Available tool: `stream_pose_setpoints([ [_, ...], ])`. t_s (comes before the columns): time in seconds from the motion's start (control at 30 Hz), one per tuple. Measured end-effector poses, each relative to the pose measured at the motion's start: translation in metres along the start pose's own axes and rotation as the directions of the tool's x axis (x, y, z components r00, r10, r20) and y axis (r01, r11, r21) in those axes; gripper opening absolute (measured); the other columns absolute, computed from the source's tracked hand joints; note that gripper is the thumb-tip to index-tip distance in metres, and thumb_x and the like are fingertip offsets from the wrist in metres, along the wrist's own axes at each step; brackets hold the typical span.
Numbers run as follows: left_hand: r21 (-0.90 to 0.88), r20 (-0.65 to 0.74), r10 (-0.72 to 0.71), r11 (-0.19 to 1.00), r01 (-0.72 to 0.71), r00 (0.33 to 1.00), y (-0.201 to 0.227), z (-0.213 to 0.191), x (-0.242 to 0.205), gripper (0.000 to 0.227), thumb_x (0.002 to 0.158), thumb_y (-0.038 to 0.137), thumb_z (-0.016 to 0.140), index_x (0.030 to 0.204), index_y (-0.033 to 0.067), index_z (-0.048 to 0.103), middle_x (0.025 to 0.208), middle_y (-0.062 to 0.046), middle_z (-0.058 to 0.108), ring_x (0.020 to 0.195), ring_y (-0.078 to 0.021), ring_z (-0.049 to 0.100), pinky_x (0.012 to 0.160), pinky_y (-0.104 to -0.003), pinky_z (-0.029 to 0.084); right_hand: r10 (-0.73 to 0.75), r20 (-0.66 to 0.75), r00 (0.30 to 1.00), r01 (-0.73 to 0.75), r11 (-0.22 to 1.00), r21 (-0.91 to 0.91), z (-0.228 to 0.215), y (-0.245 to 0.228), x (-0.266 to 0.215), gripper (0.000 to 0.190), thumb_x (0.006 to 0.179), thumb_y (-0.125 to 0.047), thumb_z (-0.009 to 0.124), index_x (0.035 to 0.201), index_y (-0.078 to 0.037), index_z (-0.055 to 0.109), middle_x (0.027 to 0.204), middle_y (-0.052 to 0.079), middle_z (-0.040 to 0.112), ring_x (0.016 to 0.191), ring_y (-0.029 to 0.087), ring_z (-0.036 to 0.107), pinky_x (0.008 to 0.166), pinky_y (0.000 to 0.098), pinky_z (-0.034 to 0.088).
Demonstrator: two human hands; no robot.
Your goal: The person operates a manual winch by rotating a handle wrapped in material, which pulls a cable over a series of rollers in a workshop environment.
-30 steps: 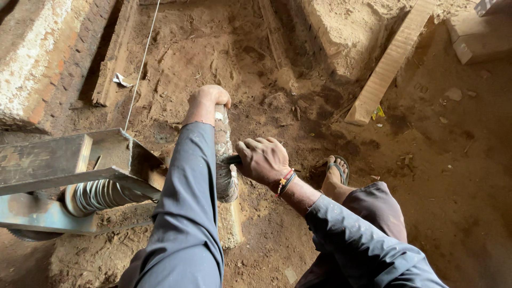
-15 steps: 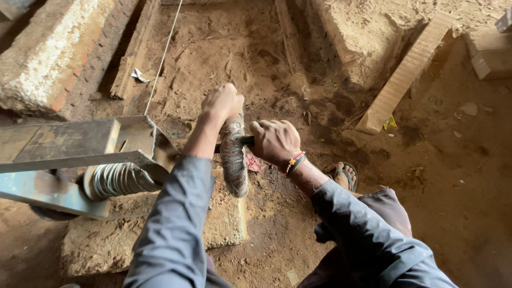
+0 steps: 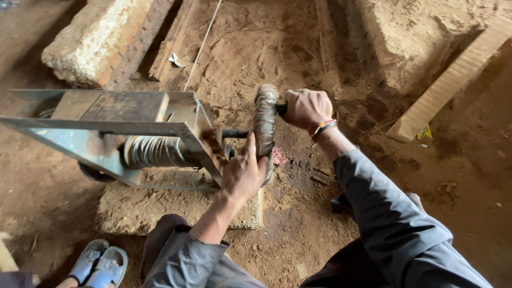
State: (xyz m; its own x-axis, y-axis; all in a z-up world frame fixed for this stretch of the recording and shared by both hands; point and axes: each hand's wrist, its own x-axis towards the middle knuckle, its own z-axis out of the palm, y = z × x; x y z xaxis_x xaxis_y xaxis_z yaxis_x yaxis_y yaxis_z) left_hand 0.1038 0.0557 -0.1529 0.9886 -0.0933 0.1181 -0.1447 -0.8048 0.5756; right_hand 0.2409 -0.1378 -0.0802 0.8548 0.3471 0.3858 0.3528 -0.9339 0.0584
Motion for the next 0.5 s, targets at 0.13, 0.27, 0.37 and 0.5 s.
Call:
stream_pose_setpoints([
  [0.13, -0.009, -0.087, 0.112, 0.994, -0.113, 0.99, -0.016, 0.024, -0.018, 0.081, 0.098, 0.032, 0.056, 0.158, -0.0053, 0.016, 0.114, -0.033, 0.068, 0.07, -0.0316, 0.073, 0.054, -0.045, 0.064, 0.044, 0.098, 0.994, -0.047, 0.998, 0.03, 0.006, 0.01, 0.019, 0.043, 0.094, -0.056, 0.054, 0.083, -0.018, 0.072, 0.073, 0.012, 0.071, 0.066, 0.03, 0.07, 0.059, 0.0423, 0.05],
  [0.27, 0.16, -0.125, 0.219, 0.967, -0.198, 0.968, -0.04, 0.036, -0.016, 0.079, 0.094, 0.042, 0.07, 0.143, -0.0091, 0.034, 0.109, -0.035, 0.068, 0.076, -0.033, 0.074, 0.057, -0.044, 0.065, 0.076, 0.186, 0.98, -0.081, 0.997, 0.017, 0.016, 0.018, 0.033, 0.046, 0.095, -0.057, 0.051, 0.083, -0.018, 0.072, 0.071, 0.011, 0.07, 0.063, 0.028, 0.068, 0.058, 0.0418, 0.051],
  [0.37, -0.057, 0.178, -0.039, 0.997, 0.05, 0.983, -0.042, 0.04, -0.014, 0.062, 0.094, 0.04, 0.07, 0.134, -0.0006, 0.045, 0.099, -0.02, 0.072, 0.07, -0.0249, 0.071, 0.059, -0.041, 0.06, 0.076, 0.216, 0.973, -0.079, 0.997, 0.005, 0.019, 0.024, 0.04, 0.05, 0.098, -0.059, 0.048, 0.081, -0.018, 0.071, 0.07, 0.01, 0.068, 0.061, 0.026, 0.066, 0.057, 0.0415, 0.05],
  [0.5, -0.09, 0.144, 0.041, 0.996, -0.028, 0.989, -0.039, 0.045, -0.02, 0.051, 0.094, 0.034, 0.067, 0.126, -0.0026, 0.05, 0.09, -0.014, 0.071, 0.057, -0.0196, 0.066, 0.049, -0.035, 0.06, 0.12, 0.298, 0.947, -0.128, 0.992, 0.009, 0.015, 0.021, 0.047, 0.066, 0.099, -0.074, 0.043, 0.08, -0.016, 0.069, 0.068, 0.011, 0.066, 0.06, 0.026, 0.064, 0.058, 0.0416, 0.049],
])
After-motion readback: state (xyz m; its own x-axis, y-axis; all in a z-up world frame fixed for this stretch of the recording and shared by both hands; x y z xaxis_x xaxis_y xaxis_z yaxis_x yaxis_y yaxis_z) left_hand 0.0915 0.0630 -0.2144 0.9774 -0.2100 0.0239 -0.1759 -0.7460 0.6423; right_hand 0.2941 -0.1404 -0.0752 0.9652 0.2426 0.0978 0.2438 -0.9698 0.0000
